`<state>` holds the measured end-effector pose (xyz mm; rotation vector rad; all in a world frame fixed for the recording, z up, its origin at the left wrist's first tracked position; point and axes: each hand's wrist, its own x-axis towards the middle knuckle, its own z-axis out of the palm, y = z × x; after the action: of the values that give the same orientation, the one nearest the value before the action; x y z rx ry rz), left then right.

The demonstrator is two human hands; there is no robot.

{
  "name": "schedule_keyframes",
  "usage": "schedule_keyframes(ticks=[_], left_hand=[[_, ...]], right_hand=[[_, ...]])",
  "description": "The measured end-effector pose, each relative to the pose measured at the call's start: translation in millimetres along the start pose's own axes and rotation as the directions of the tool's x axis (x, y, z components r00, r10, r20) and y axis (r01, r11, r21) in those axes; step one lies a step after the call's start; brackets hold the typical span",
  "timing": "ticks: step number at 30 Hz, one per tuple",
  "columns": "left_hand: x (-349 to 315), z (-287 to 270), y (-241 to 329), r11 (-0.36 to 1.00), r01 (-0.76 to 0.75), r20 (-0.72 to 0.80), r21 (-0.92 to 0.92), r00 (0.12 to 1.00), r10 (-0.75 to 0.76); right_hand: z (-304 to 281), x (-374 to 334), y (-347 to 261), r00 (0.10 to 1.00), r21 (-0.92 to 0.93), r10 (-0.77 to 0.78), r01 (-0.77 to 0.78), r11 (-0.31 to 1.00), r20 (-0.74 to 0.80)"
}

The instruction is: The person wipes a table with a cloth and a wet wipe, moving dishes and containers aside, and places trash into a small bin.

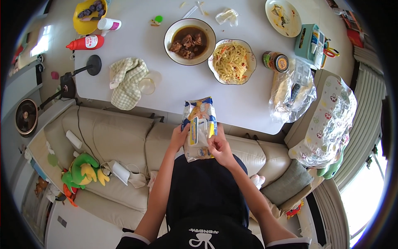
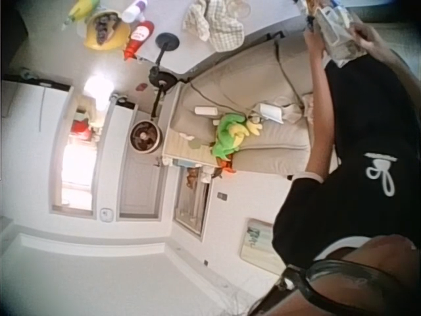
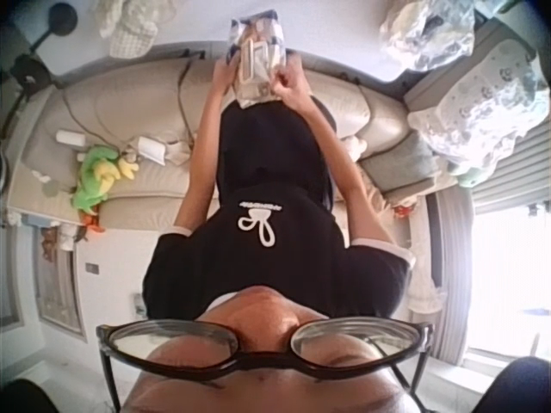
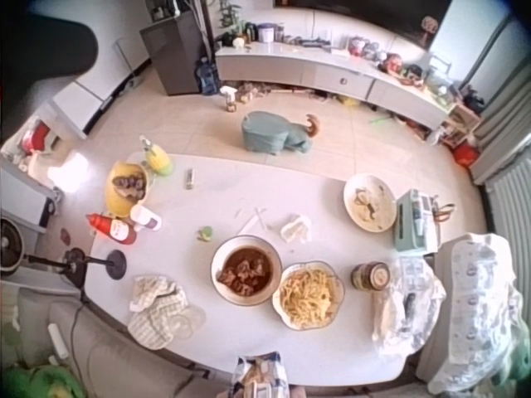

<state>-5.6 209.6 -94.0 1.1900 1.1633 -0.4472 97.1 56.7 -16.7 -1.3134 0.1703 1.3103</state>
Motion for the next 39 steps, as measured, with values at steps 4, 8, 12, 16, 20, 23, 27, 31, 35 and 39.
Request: schedule_keyframes(ticks=[4,8,12,16,20,23,27,31,35,39], left_hand=[[-3,1,1,0.999,0.015,0.041,0.041,0.999,-0.017],[0,10,-7,0.981,-0.043,0.028,0.187,0.999,0.038],[6,10,-35,0.918,-0.159,-0.049,0.364,0.981,0.189],[6,-13,-64,0.934,-0.189,-0.122,0.304,0.964,0.235],[3,-17,-52,0.964,-0.167,-0.17,0.207,0.964,0.204],[0,-22,-41,0.966,-0.138,-0.17,0.22,0.969,0.177],[-2,-21,-31,0.976,-0.107,-0.2,0.191,0.969,0.146],[-6,-7,-13,0.982,-0.097,-0.218,0.16,0.967,0.131],[-7,-6,-14,0.989,-0.108,-0.205,0.103,0.97,0.127],[-5,11,1,0.997,-0.073,-0.09,0.015,0.993,0.074]], right_hand=[[9,-10,-11,0.995,-0.106,-0.096,0.094,0.99,-0.01],[8,-12,-5,0.981,-0.086,-0.179,0.172,0.981,-0.07],[-1,-12,-6,0.974,0.144,-0.11,0.139,0.98,-0.198],[-16,3,-37,0.948,0.008,-0.173,0.181,0.983,-0.266],[-40,20,-21,0.917,-0.454,-0.28,0.129,0.882,-0.283],[-46,42,-2,0.859,-0.633,-0.464,0.24,0.736,-0.215],[-48,71,20,0.841,-0.587,-0.423,0.163,0.793,-0.337],[-50,78,58,0.888,-0.649,-0.33,0.047,0.759,-0.322],[-23,65,67,0.978,-0.67,-0.114,-0.033,0.742,-0.174],[-38,60,85,0.932,-0.586,-0.042,-0.191,0.788,-0.36]])
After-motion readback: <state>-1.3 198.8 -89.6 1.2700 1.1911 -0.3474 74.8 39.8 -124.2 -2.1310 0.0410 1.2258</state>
